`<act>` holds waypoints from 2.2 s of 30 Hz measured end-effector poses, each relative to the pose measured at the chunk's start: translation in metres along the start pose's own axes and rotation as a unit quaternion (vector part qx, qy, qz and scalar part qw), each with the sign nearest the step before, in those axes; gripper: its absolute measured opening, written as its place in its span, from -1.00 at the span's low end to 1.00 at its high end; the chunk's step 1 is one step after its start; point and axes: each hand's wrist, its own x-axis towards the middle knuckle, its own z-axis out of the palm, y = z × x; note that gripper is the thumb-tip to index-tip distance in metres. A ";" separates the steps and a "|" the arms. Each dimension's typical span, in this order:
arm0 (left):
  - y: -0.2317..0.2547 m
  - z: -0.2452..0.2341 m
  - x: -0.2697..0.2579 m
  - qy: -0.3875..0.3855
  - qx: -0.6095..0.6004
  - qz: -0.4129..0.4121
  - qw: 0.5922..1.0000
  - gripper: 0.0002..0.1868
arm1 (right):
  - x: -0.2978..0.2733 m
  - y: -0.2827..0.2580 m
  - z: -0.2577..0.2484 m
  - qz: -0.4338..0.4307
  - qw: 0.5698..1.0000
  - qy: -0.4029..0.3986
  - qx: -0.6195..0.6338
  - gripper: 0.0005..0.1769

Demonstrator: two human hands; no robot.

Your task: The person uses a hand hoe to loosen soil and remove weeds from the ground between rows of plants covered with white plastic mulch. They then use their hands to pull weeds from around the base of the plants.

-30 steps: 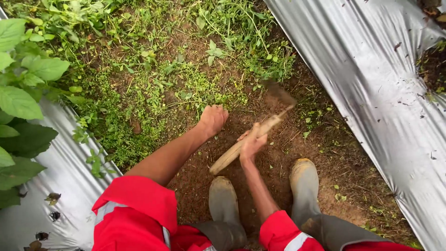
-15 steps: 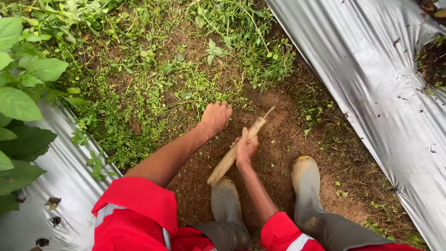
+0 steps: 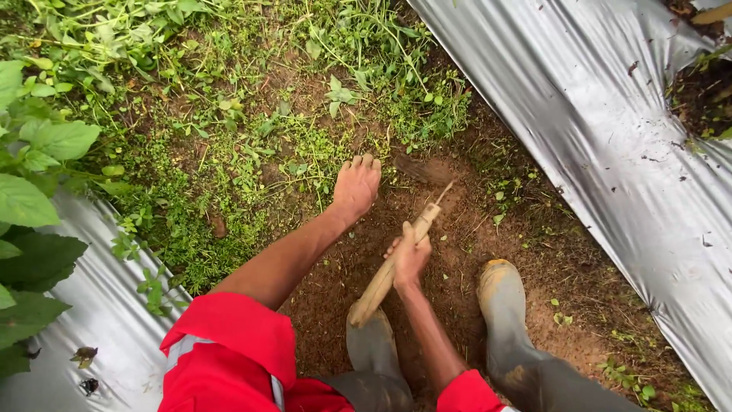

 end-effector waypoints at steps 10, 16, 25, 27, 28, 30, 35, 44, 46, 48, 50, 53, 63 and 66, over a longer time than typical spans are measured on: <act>-0.008 -0.007 -0.012 -0.093 0.046 -0.005 0.995 -0.48 | -0.008 0.009 0.000 -0.046 0.999 0.003 -0.028 -0.79; -0.004 -0.026 -0.028 -0.129 0.044 0.038 0.990 -0.47 | -0.010 -0.042 -0.005 -0.079 0.997 0.026 0.001 -0.82; -0.012 0.027 0.002 -0.011 0.023 0.041 0.999 -0.58 | -0.007 0.013 0.013 0.045 0.997 -0.068 -0.006 -0.72; -0.006 0.004 -0.006 -0.016 0.014 0.001 1.000 -0.63 | -0.015 0.015 0.008 0.018 0.998 -0.049 -0.023 -0.74; -0.006 -0.001 -0.009 -0.019 0.013 0.000 1.000 -0.63 | -0.015 0.004 0.010 0.022 0.998 -0.049 -0.025 -0.74; -0.007 -0.013 -0.010 -0.004 0.057 -0.005 0.998 -0.54 | -0.013 -0.021 0.016 -0.039 0.999 -0.008 0.012 -0.80; -0.018 0.005 -0.017 -0.012 0.048 -0.013 0.999 -0.52 | 0.002 -0.013 0.027 -0.082 0.996 0.015 0.044 -0.78; -0.025 0.001 -0.028 -0.001 0.026 -0.019 0.999 -0.48 | -0.014 -0.019 0.025 -0.006 1.000 -0.017 0.020 -0.73; -0.023 0.004 -0.023 0.001 0.019 -0.013 1.000 -0.49 | -0.004 -0.032 0.020 -0.028 0.998 0.012 0.046 -0.74; -0.022 0.003 -0.024 0.009 0.024 0.000 1.000 -0.49 | 0.002 -0.038 0.017 -0.062 0.987 0.076 0.128 -0.68; -0.024 0.019 -0.017 0.012 0.015 -0.001 1.000 -0.49 | -0.014 -0.012 0.026 -0.054 0.991 0.073 0.103 -0.56; -0.024 0.012 -0.017 0.023 0.001 0.002 1.000 -0.48 | -0.043 0.034 0.034 -0.002 0.998 0.031 0.054 -0.56; -0.024 -0.004 -0.039 -0.037 -0.037 0.026 0.998 -0.39 | -0.006 -0.011 0.020 -0.030 0.996 0.041 0.072 -0.73; -0.021 -0.016 -0.055 -0.048 -0.021 0.016 0.998 -0.37 | 0.006 -0.023 0.034 -0.032 0.990 0.046 0.130 -0.68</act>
